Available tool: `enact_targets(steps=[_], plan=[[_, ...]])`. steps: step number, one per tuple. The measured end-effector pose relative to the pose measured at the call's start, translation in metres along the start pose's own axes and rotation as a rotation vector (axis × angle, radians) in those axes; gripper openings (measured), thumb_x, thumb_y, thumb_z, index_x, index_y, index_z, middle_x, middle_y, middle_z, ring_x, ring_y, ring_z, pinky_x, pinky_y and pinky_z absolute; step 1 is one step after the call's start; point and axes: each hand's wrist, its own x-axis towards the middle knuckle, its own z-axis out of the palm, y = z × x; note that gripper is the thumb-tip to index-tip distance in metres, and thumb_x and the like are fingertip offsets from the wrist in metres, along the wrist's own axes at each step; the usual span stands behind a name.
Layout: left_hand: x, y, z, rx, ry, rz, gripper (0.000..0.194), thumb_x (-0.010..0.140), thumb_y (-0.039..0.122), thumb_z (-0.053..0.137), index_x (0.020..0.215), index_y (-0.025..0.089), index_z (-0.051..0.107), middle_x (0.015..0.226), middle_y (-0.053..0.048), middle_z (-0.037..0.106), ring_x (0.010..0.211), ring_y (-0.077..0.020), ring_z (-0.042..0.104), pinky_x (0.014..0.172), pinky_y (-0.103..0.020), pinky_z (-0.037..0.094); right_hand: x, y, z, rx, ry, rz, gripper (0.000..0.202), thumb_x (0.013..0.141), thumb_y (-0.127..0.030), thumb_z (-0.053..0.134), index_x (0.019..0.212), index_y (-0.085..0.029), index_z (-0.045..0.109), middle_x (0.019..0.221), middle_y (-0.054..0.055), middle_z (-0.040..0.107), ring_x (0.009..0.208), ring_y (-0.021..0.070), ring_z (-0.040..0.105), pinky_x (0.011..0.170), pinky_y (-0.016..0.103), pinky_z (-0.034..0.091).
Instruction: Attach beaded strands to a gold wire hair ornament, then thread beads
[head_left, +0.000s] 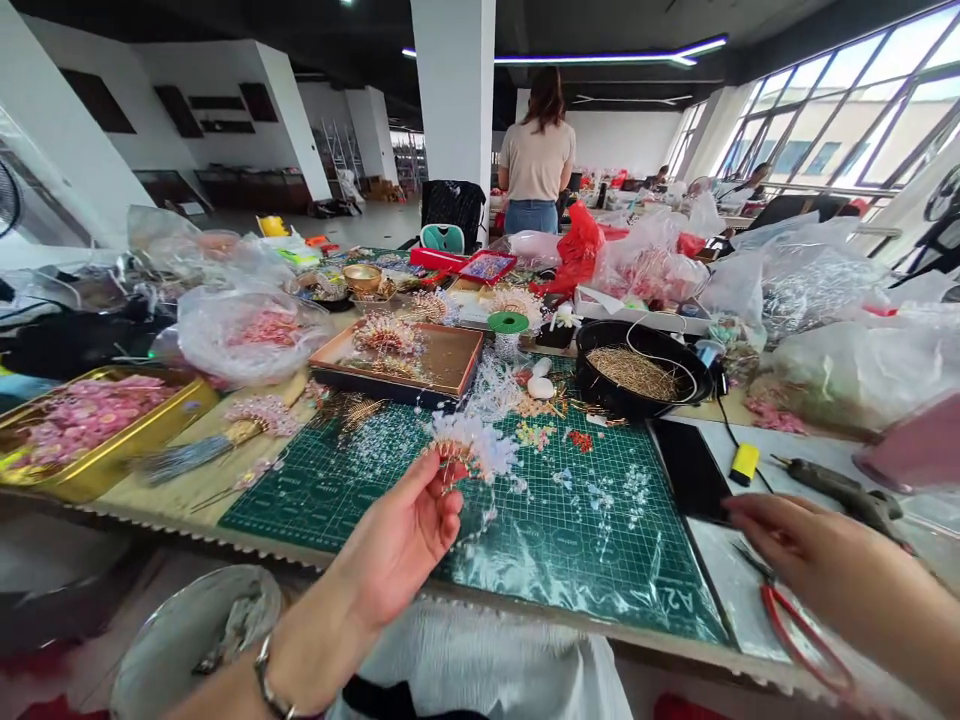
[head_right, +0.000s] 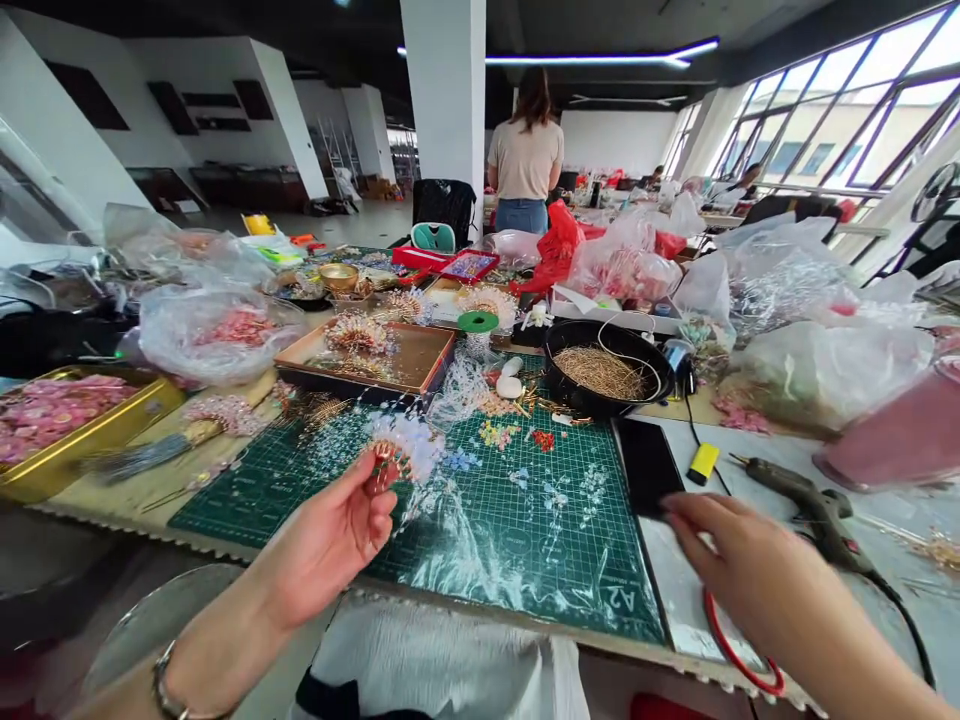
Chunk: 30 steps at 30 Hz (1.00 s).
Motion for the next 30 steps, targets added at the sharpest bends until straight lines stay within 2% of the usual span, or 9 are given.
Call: enact_targets(steps=[2,5,7,10,15,20,25,27,30], plan=[[-0.017,-0.001,-0.018,0.046,0.028,0.019,0.01,0.093,0.02,0.05,0.094,0.018,0.06,0.081,-0.001,0.064,0.058,-0.0072,0.06,0.052,-0.017,0.05,0.022,-0.049,-0.002,0.013,-0.068,-0.102,0.033,0.091,-0.038,0.039,0.093,-0.025,0.069,0.09,0.007,0.072,0.075,0.0236,0.068,0.067,0.036,0.054],[-0.039,0.0,-0.036,0.15,0.008,0.039,0.005,0.088,0.022,0.059,0.09,0.018,0.06,0.08,-0.001,0.063,0.06,-0.0075,0.059,0.053,-0.017,0.048,0.056,-0.108,0.01,0.019,-0.171,-0.259,0.029,0.093,-0.028,0.04,0.097,-0.024,0.069,0.097,0.002,0.072,0.086,0.0165,0.067,0.076,0.029,0.053],[-0.051,0.001,-0.044,0.197,-0.029,0.031,0.009,0.086,0.026,0.063,0.087,0.017,0.06,0.078,0.0,0.062,0.058,-0.0059,0.055,0.051,-0.015,0.044,0.075,-0.134,0.025,-0.004,-0.231,-0.347,0.025,0.093,-0.023,0.044,0.096,-0.022,0.068,0.094,0.001,0.071,0.087,0.0137,0.065,0.079,0.027,0.051],[-0.061,0.003,-0.051,0.264,-0.06,0.001,0.014,0.086,0.032,0.063,0.087,0.018,0.06,0.078,0.001,0.06,0.057,-0.0047,0.052,0.05,-0.015,0.038,0.094,-0.152,0.048,-0.09,-0.287,-0.435,0.015,0.092,-0.021,0.053,0.087,-0.015,0.065,0.09,0.003,0.067,0.089,0.0156,0.062,0.082,0.035,0.05],[-0.064,0.004,-0.054,0.418,-0.084,-0.011,0.022,0.084,0.036,0.062,0.085,0.014,0.058,0.075,-0.001,0.061,0.054,-0.0046,0.049,0.048,-0.016,0.03,0.105,-0.154,0.074,-0.146,-0.304,-0.477,0.014,0.09,-0.025,0.058,0.085,-0.013,0.062,0.095,0.004,0.064,0.094,0.0172,0.059,0.087,0.04,0.048],[-0.059,0.005,-0.051,0.574,-0.143,0.021,0.027,0.085,0.039,0.058,0.083,0.012,0.056,0.08,-0.003,0.062,0.053,-0.0045,0.049,0.044,-0.018,0.023,0.109,-0.145,0.077,0.059,-0.288,-0.424,0.013,0.088,-0.022,0.058,0.077,-0.014,0.06,0.089,0.003,0.062,0.093,0.0177,0.058,0.089,0.041,0.045],[-0.058,0.007,-0.046,0.661,-0.188,0.082,0.026,0.083,0.037,0.057,0.078,0.012,0.058,0.076,-0.003,0.062,0.053,-0.0055,0.049,0.049,-0.02,0.027,0.117,-0.127,0.063,0.501,-0.162,-0.091,0.023,0.088,-0.037,0.048,0.087,-0.017,0.059,0.084,0.006,0.065,0.08,0.0202,0.062,0.075,0.037,0.049],[-0.059,0.006,-0.045,0.656,-0.221,0.083,0.025,0.082,0.036,0.057,0.077,0.012,0.059,0.074,-0.003,0.062,0.053,-0.0057,0.048,0.049,-0.021,0.026,0.12,-0.119,0.052,0.715,-0.105,0.055,0.026,0.087,-0.043,0.042,0.087,-0.02,0.052,0.089,0.009,0.067,0.084,0.0217,0.065,0.074,0.036,0.051],[-0.061,0.005,-0.046,0.625,-0.306,0.072,0.032,0.081,0.041,0.054,0.076,0.011,0.062,0.073,-0.005,0.062,0.053,-0.0068,0.047,0.049,-0.022,0.025,0.124,-0.113,0.031,1.013,-0.06,0.199,0.019,0.084,-0.041,0.044,0.084,-0.023,0.042,0.095,0.009,0.067,0.091,0.0211,0.066,0.079,0.035,0.053]])
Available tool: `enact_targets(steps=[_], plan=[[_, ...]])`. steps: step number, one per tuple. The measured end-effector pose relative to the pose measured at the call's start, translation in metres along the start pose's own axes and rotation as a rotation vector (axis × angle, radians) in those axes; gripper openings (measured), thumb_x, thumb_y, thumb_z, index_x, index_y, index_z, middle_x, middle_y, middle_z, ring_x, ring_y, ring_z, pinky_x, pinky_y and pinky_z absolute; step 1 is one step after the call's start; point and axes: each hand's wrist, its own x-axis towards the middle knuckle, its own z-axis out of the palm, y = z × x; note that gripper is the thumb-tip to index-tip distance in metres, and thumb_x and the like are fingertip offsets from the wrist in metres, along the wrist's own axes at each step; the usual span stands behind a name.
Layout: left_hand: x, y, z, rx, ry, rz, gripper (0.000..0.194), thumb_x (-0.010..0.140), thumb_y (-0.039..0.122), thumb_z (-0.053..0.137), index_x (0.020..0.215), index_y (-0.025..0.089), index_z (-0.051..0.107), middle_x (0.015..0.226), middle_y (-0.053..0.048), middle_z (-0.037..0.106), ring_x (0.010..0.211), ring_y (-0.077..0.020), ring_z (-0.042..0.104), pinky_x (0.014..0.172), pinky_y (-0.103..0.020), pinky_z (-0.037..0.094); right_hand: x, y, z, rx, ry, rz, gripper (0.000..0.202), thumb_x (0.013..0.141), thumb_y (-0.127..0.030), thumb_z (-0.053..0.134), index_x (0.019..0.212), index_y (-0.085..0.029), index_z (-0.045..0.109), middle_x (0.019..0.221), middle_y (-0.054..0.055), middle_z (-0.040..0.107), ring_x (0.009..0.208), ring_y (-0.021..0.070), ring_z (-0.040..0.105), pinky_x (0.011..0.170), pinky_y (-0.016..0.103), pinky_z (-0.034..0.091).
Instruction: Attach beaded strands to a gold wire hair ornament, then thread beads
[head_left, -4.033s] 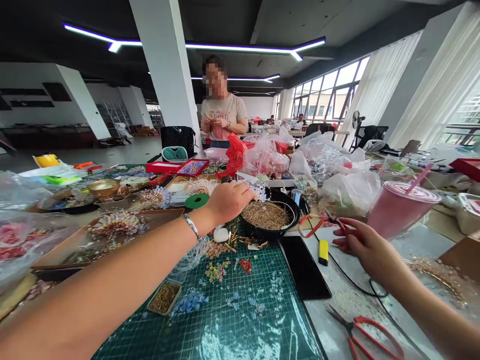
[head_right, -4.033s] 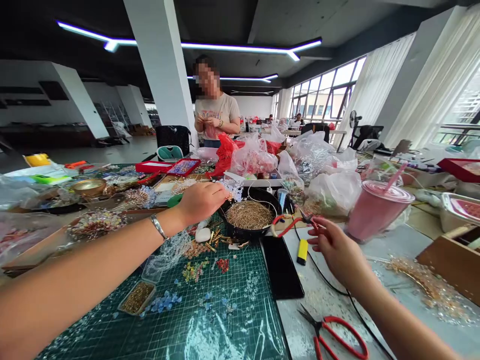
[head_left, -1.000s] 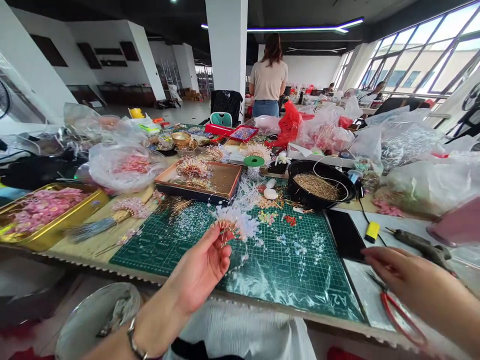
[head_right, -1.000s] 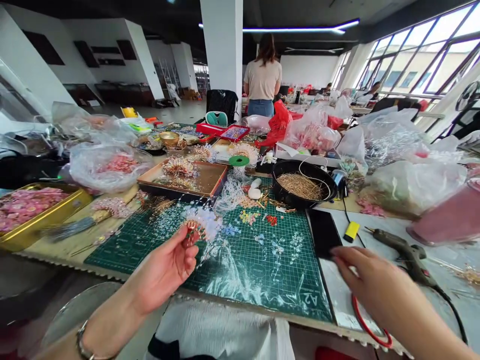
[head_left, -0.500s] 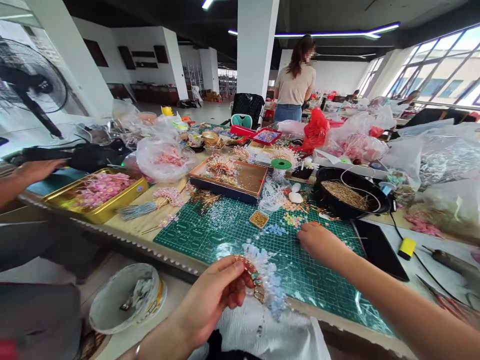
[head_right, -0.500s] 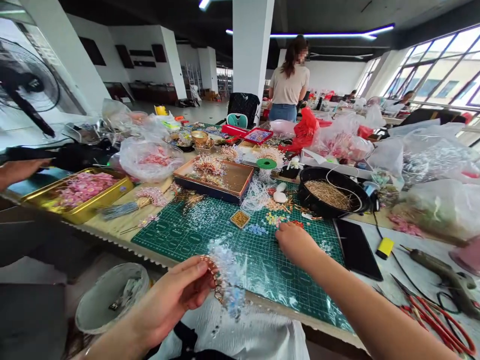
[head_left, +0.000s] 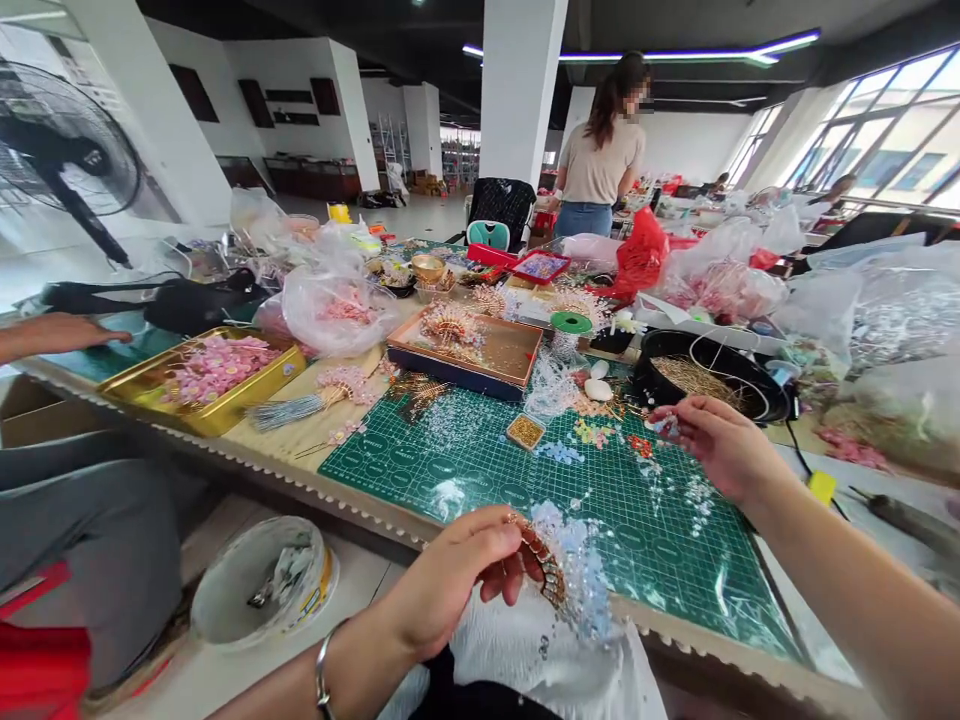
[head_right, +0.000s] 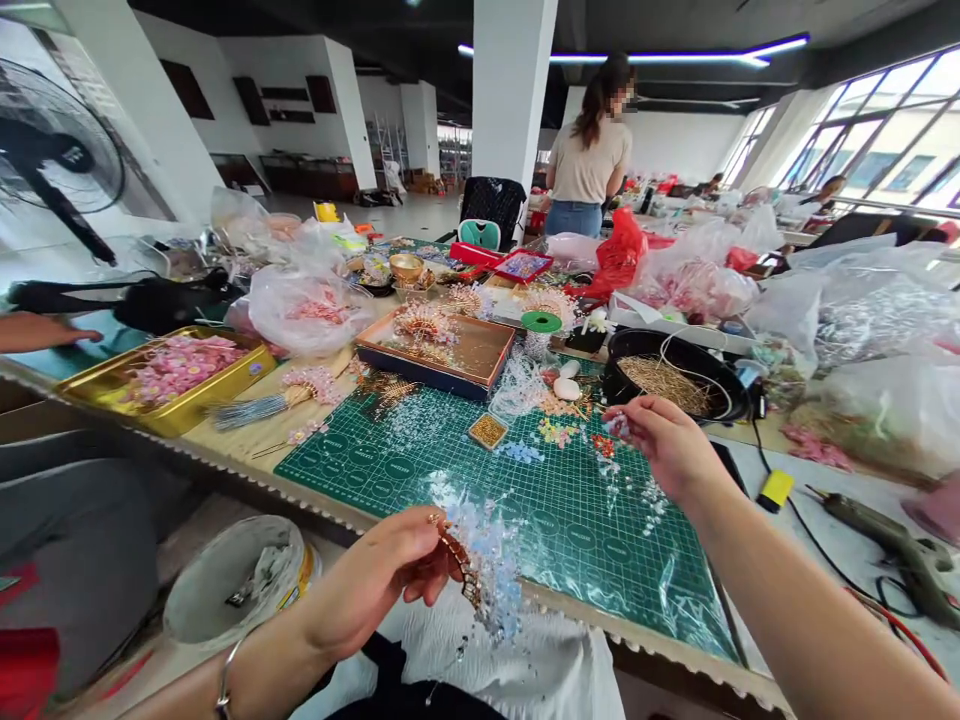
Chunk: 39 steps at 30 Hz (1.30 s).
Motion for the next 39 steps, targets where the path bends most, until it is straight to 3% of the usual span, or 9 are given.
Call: enact_targets(steps=[3,5,9,14,18,25,29,33,39], plan=[[-0.001,-0.002,0.0,-0.058,-0.037,-0.014,0.048,0.084,0.056,0.046,0.075,0.011,0.063,0.071,-0.007,0.065,0.05,-0.0074,0.047,0.047,-0.022,0.021,-0.009,-0.024,-0.01,0.219,0.03,0.075,0.014,0.083,-0.036,0.047,0.085,-0.024,0.041,0.085,0.003,0.062,0.084,0.0176,0.066,0.074,0.032,0.054],[0.0,0.001,0.001,-0.073,0.026,-0.05,0.055,0.085,0.062,0.041,0.073,0.013,0.062,0.065,-0.007,0.064,0.045,-0.0064,0.045,0.045,-0.022,0.018,-0.024,-0.041,-0.008,0.312,-0.001,0.121,0.013,0.084,-0.035,0.049,0.085,-0.023,0.044,0.079,0.001,0.058,0.074,0.0144,0.063,0.062,0.026,0.053],[0.005,0.016,0.009,0.034,0.094,-0.063,0.057,0.085,0.062,0.042,0.057,0.014,0.056,0.05,-0.005,0.057,0.039,-0.0065,0.043,0.042,-0.022,0.019,-0.073,-0.066,0.02,0.387,-0.263,0.235,0.021,0.076,-0.038,0.064,0.08,-0.019,0.053,0.068,0.001,0.057,0.054,0.0118,0.054,0.039,0.02,0.038],[0.004,0.031,0.022,0.239,-0.08,-0.012,0.048,0.082,0.056,0.048,0.058,0.016,0.057,0.046,0.0,0.05,0.035,-0.0057,0.038,0.038,-0.022,0.021,-0.128,-0.076,0.056,0.485,-0.527,0.37,0.027,0.076,-0.041,0.067,0.073,-0.017,0.055,0.064,-0.003,0.054,0.047,0.0045,0.043,0.041,0.016,0.031],[-0.003,0.028,0.028,0.323,-0.128,0.002,0.039,0.084,0.052,0.05,0.078,0.016,0.063,0.051,0.001,0.053,0.038,-0.0062,0.037,0.039,-0.021,0.025,-0.146,-0.067,0.067,0.4,-0.494,0.356,0.024,0.082,-0.04,0.06,0.073,-0.018,0.055,0.06,-0.004,0.051,0.047,0.0049,0.039,0.043,0.017,0.031],[-0.009,0.024,0.03,0.4,-0.09,0.03,0.039,0.088,0.049,0.047,0.076,0.016,0.061,0.05,0.002,0.05,0.043,-0.0072,0.046,0.044,-0.019,0.028,-0.164,-0.064,0.067,-0.01,-0.445,0.181,0.025,0.076,-0.04,0.06,0.063,-0.021,0.051,0.058,-0.002,0.046,0.054,0.0115,0.043,0.048,0.022,0.034],[-0.009,0.018,0.033,0.432,-0.144,-0.004,0.034,0.09,0.04,0.044,0.074,0.015,0.061,0.052,0.001,0.051,0.046,-0.0078,0.049,0.045,-0.019,0.03,-0.164,-0.064,0.066,0.166,-0.356,0.182,0.027,0.079,-0.047,0.057,0.068,-0.023,0.055,0.07,0.002,0.055,0.063,0.0155,0.049,0.057,0.025,0.041],[-0.009,0.01,0.037,0.523,-0.199,0.043,0.034,0.09,0.035,0.043,0.074,0.014,0.065,0.057,0.001,0.052,0.048,-0.0073,0.051,0.047,-0.019,0.032,-0.152,-0.058,0.064,0.48,-0.378,0.279,0.029,0.075,-0.05,0.063,0.072,-0.022,0.055,0.071,0.003,0.055,0.066,0.0165,0.051,0.06,0.027,0.043],[-0.007,0.003,0.033,0.321,-0.186,0.004,0.036,0.089,0.041,0.045,0.077,0.014,0.065,0.053,0.002,0.05,0.041,-0.0058,0.041,0.04,-0.019,0.022,-0.149,-0.055,0.064,0.618,-0.333,0.354,0.034,0.079,-0.051,0.061,0.068,-0.021,0.049,0.064,-0.001,0.05,0.057,0.0116,0.043,0.055,0.024,0.04]])
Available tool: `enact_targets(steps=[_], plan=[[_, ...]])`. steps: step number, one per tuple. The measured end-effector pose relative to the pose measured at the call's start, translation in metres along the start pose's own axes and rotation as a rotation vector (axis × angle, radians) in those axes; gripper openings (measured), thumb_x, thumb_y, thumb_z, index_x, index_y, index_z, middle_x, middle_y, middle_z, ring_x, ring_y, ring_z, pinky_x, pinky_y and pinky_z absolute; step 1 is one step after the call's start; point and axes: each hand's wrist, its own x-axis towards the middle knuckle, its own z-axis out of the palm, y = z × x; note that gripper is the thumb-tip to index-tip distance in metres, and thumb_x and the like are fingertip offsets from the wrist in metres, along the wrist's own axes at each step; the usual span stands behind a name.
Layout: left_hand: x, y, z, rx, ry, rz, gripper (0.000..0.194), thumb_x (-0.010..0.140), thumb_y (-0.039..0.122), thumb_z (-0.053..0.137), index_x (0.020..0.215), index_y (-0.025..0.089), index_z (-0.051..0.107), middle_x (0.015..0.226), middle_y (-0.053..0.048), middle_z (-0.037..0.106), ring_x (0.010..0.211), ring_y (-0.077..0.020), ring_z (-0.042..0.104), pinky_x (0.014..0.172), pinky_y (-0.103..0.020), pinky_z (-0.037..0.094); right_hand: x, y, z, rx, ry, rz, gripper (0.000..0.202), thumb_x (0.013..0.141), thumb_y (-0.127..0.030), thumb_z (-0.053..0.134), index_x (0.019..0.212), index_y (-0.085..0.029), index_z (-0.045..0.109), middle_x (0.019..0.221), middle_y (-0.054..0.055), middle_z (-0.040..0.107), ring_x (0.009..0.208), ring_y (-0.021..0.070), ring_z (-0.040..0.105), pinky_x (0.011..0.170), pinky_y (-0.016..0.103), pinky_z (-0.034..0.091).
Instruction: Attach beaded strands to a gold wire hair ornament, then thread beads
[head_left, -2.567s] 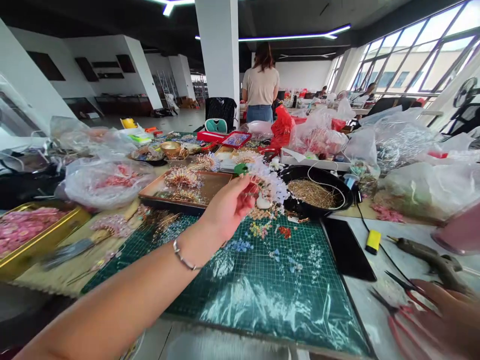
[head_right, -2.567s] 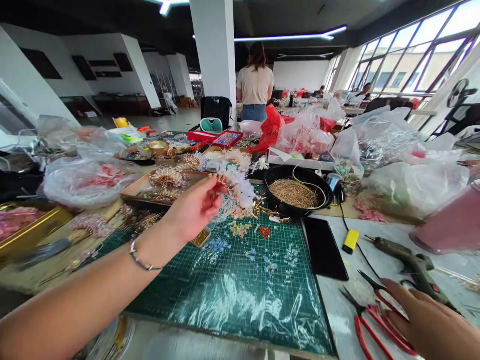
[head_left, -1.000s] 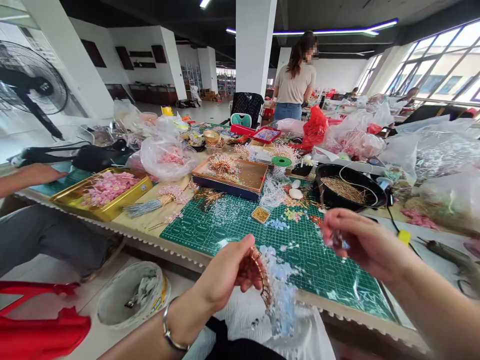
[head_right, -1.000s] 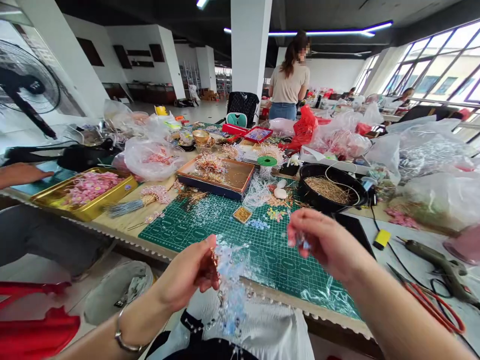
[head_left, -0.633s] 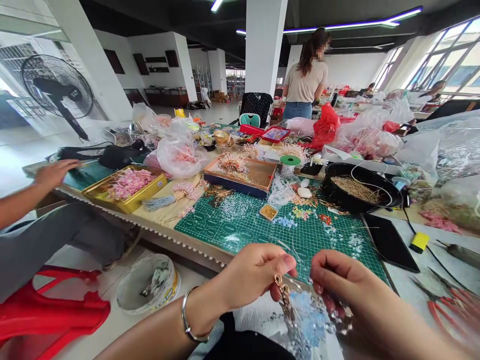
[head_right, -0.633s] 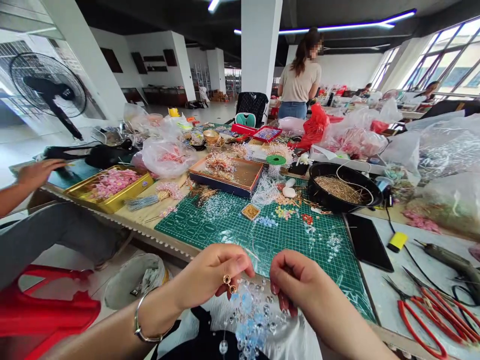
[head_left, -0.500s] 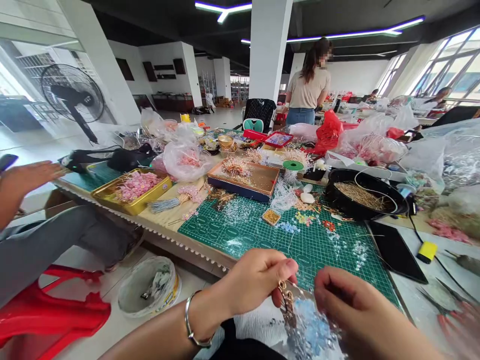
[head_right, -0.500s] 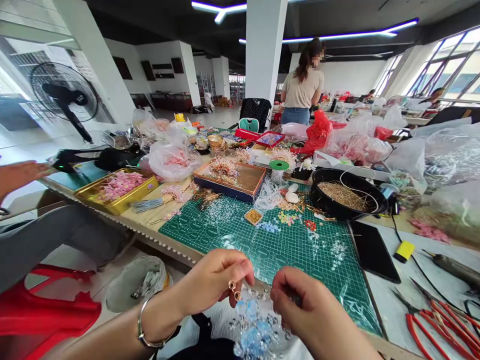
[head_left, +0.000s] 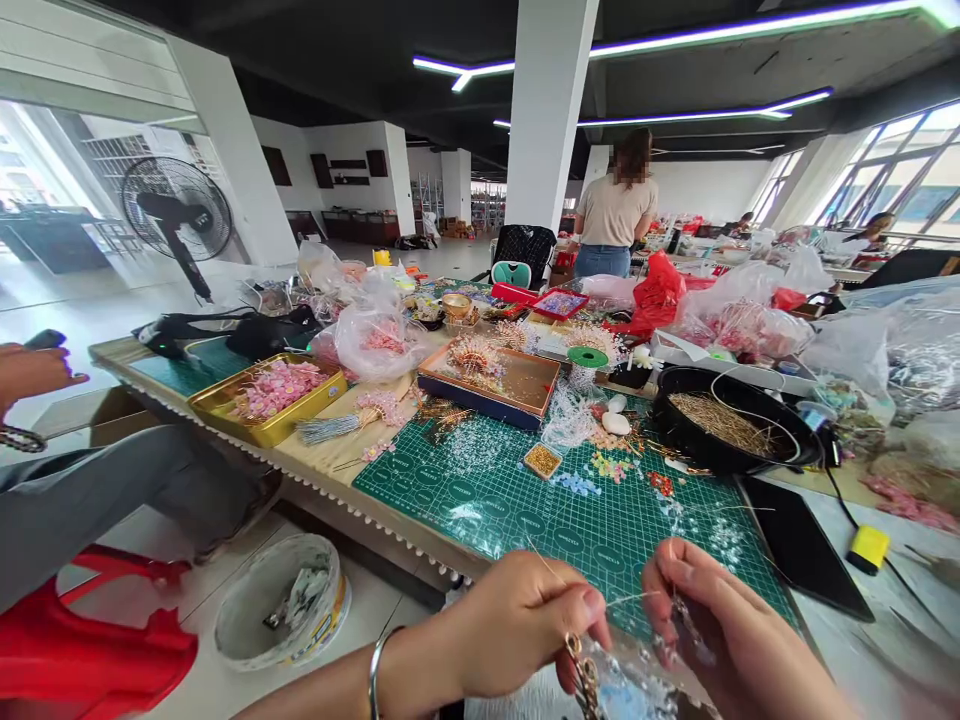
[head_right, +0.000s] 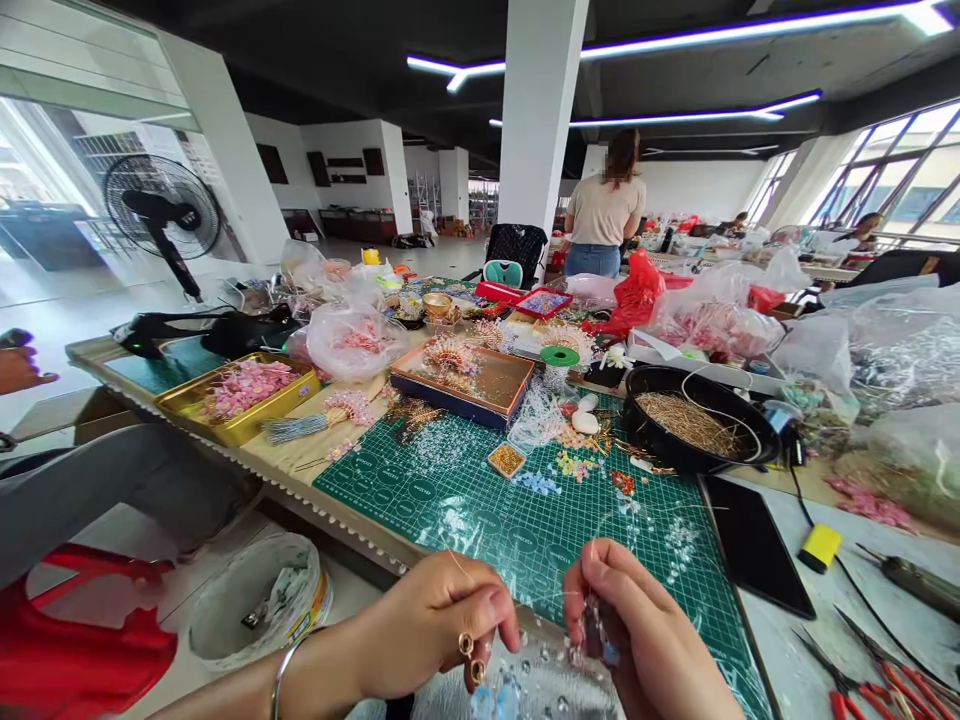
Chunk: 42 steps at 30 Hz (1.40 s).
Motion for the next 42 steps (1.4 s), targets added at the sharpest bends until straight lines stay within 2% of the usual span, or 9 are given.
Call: enact_targets(steps=[6,11,16,19,25,34,37,40,42], plan=[[0.005,0.007,-0.002,-0.037,-0.019,-0.028,0.035,0.087,0.041,0.047,0.072,0.014,0.064,0.051,0.002,0.05,0.037,-0.0049,0.034,0.038,-0.02,0.018,0.007,0.011,-0.012,-0.118,-0.296,0.07,0.04,0.058,-0.046,0.083,0.068,-0.016,0.059,0.057,-0.001,0.056,0.051,0.0064,0.045,0.052,0.019,0.031],[0.007,0.005,-0.004,-0.001,-0.057,-0.019,0.038,0.086,0.045,0.049,0.074,0.012,0.064,0.05,0.002,0.05,0.037,-0.0046,0.033,0.036,-0.019,0.02,-0.004,0.01,-0.01,-0.063,-0.146,0.118,0.028,0.072,-0.045,0.074,0.072,-0.019,0.062,0.064,0.0,0.059,0.058,0.0108,0.053,0.055,0.023,0.037],[0.006,0.003,-0.003,0.005,-0.047,0.018,0.047,0.087,0.053,0.047,0.076,0.011,0.064,0.052,0.001,0.053,0.037,-0.004,0.033,0.037,-0.018,0.021,-0.014,0.001,-0.001,-0.043,0.02,0.062,0.028,0.069,-0.041,0.076,0.069,-0.02,0.058,0.06,-0.003,0.054,0.052,0.0084,0.047,0.05,0.022,0.034],[0.004,0.007,-0.002,0.026,-0.018,0.02,0.045,0.087,0.052,0.048,0.075,0.011,0.064,0.053,0.001,0.053,0.04,-0.0044,0.035,0.038,-0.018,0.023,-0.014,-0.003,-0.003,-0.012,-0.008,0.09,0.028,0.072,-0.042,0.075,0.069,-0.018,0.06,0.056,-0.003,0.054,0.048,0.0067,0.046,0.047,0.02,0.032],[-0.002,0.013,-0.005,0.078,0.0,-0.013,0.043,0.088,0.05,0.047,0.075,0.012,0.064,0.055,0.001,0.053,0.044,-0.0055,0.042,0.041,-0.016,0.027,-0.018,-0.011,-0.008,0.026,-0.167,0.144,0.034,0.086,-0.046,0.058,0.08,-0.013,0.067,0.066,0.005,0.066,0.054,0.0101,0.057,0.051,0.02,0.04],[-0.007,0.009,-0.006,0.107,-0.045,-0.01,0.049,0.086,0.057,0.048,0.074,0.012,0.064,0.055,0.0,0.054,0.047,-0.0064,0.048,0.041,-0.016,0.027,-0.023,-0.011,-0.007,-0.016,-0.202,0.133,0.029,0.084,-0.043,0.063,0.075,-0.015,0.064,0.062,0.002,0.062,0.053,0.0072,0.053,0.052,0.019,0.038],[-0.008,0.009,-0.006,0.137,-0.058,-0.01,0.051,0.087,0.058,0.047,0.075,0.012,0.064,0.056,0.0,0.054,0.046,-0.0059,0.047,0.041,-0.016,0.028,-0.022,-0.012,-0.004,-0.142,-0.232,0.099,0.027,0.079,-0.042,0.068,0.073,-0.016,0.063,0.064,0.001,0.061,0.06,0.0081,0.052,0.056,0.02,0.038],[-0.007,0.009,-0.004,0.146,-0.067,-0.019,0.05,0.088,0.057,0.046,0.078,0.012,0.065,0.056,0.0,0.055,0.045,-0.0054,0.043,0.042,-0.016,0.028,-0.021,-0.016,-0.007,-0.373,-0.158,-0.003,0.025,0.075,-0.042,0.07,0.07,-0.018,0.064,0.064,-0.002,0.056,0.06,0.0084,0.047,0.057,0.021,0.036],[-0.007,0.008,-0.002,0.12,-0.065,-0.012,0.049,0.09,0.056,0.044,0.08,0.012,0.064,0.059,-0.001,0.056,0.046,-0.0057,0.043,0.043,-0.017,0.029,-0.024,-0.021,-0.018,-0.497,-0.009,-0.125,0.024,0.075,-0.044,0.069,0.071,-0.021,0.064,0.065,-0.001,0.055,0.062,0.0104,0.047,0.056,0.023,0.036]])
